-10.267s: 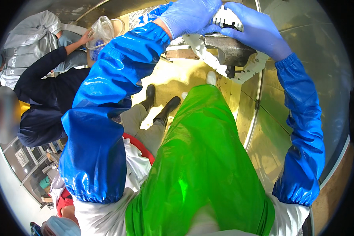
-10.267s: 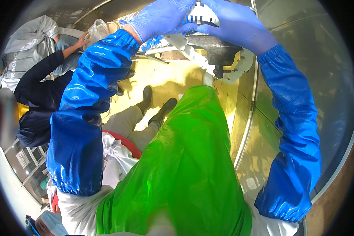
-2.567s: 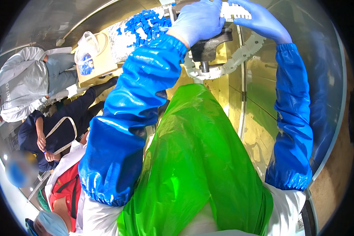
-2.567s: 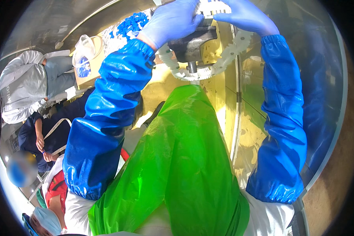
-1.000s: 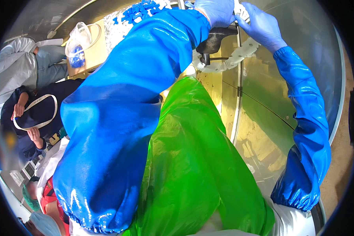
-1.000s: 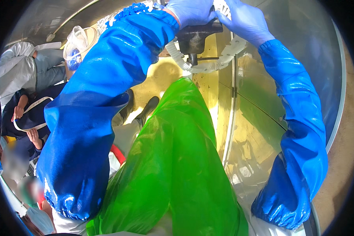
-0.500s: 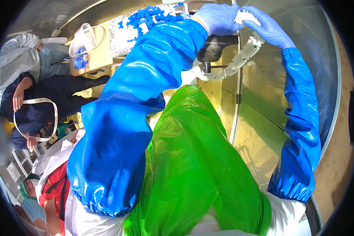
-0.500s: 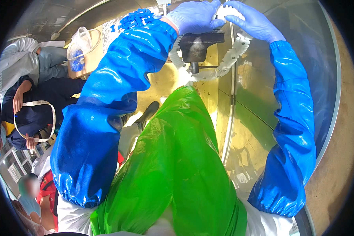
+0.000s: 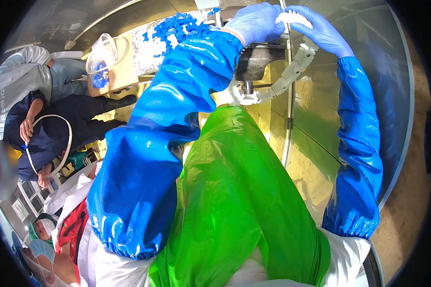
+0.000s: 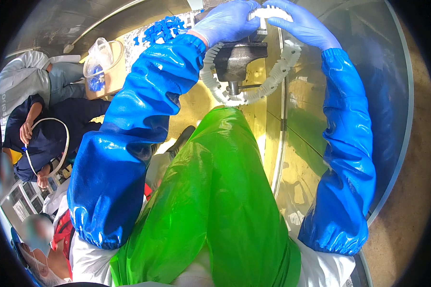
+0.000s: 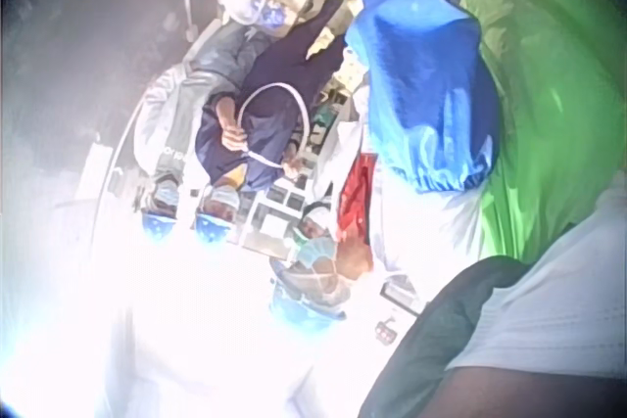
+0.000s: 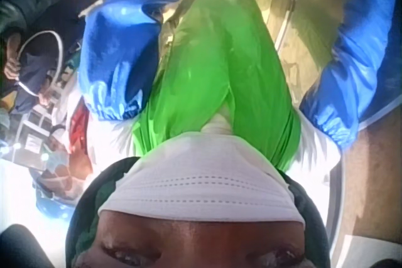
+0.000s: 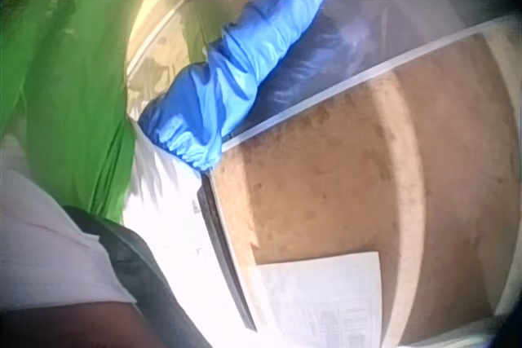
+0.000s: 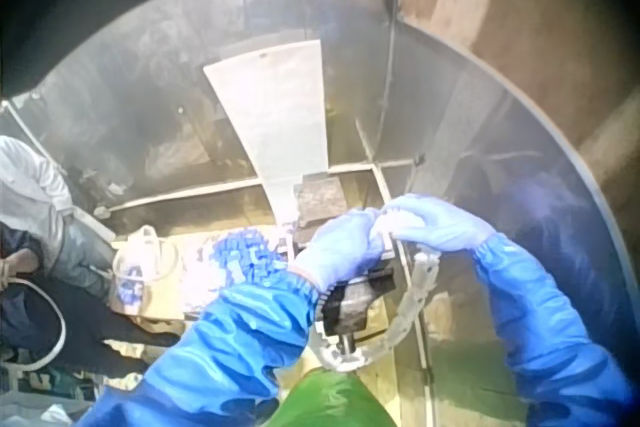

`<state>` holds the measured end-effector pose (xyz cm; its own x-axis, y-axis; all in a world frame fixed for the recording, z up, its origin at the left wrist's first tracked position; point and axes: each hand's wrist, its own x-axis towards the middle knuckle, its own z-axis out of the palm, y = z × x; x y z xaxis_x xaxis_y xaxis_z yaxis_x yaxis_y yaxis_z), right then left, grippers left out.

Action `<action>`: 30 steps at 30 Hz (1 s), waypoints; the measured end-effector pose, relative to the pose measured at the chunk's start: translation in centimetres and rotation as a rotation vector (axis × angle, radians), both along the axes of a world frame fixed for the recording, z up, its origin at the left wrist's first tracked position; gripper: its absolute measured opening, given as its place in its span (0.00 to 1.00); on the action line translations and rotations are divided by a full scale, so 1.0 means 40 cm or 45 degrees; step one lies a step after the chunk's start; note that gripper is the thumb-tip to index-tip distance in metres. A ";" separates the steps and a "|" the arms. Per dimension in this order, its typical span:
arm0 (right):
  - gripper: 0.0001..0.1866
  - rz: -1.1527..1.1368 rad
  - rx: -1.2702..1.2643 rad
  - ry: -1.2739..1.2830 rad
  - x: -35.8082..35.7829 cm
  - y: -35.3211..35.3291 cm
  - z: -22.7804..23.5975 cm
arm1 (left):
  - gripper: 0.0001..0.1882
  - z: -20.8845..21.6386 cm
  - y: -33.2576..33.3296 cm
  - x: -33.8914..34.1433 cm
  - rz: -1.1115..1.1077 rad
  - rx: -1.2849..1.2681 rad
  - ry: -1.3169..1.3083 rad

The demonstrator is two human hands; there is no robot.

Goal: The person attaches small blue plastic pieces to a white circular plastic frame held in a vise. They repeatedly pick up blue pieces and press them into slots around the frame's circumference, occasionally rotating the frame to access different sections.

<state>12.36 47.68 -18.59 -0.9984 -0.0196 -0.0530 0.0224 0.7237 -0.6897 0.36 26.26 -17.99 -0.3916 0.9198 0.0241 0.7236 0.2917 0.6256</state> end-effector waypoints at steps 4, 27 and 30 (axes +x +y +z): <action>0.28 -0.072 -0.013 -0.004 0.029 -0.001 0.027 | 0.20 0.080 -0.059 0.055 0.058 0.067 -0.079; 0.31 0.001 -0.629 -0.053 0.178 -0.407 0.138 | 0.23 0.031 -0.469 0.203 0.096 0.300 -0.633; 0.33 0.179 -0.585 -0.163 0.165 -0.434 0.102 | 0.18 0.039 -0.511 0.205 0.076 0.347 -0.645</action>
<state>18.96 30.32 -14.52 -0.9704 -0.2040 -0.1291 0.0516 0.3473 -0.9363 8.57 5.82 -16.44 -0.4670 0.8827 0.0532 0.3012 0.1022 0.9481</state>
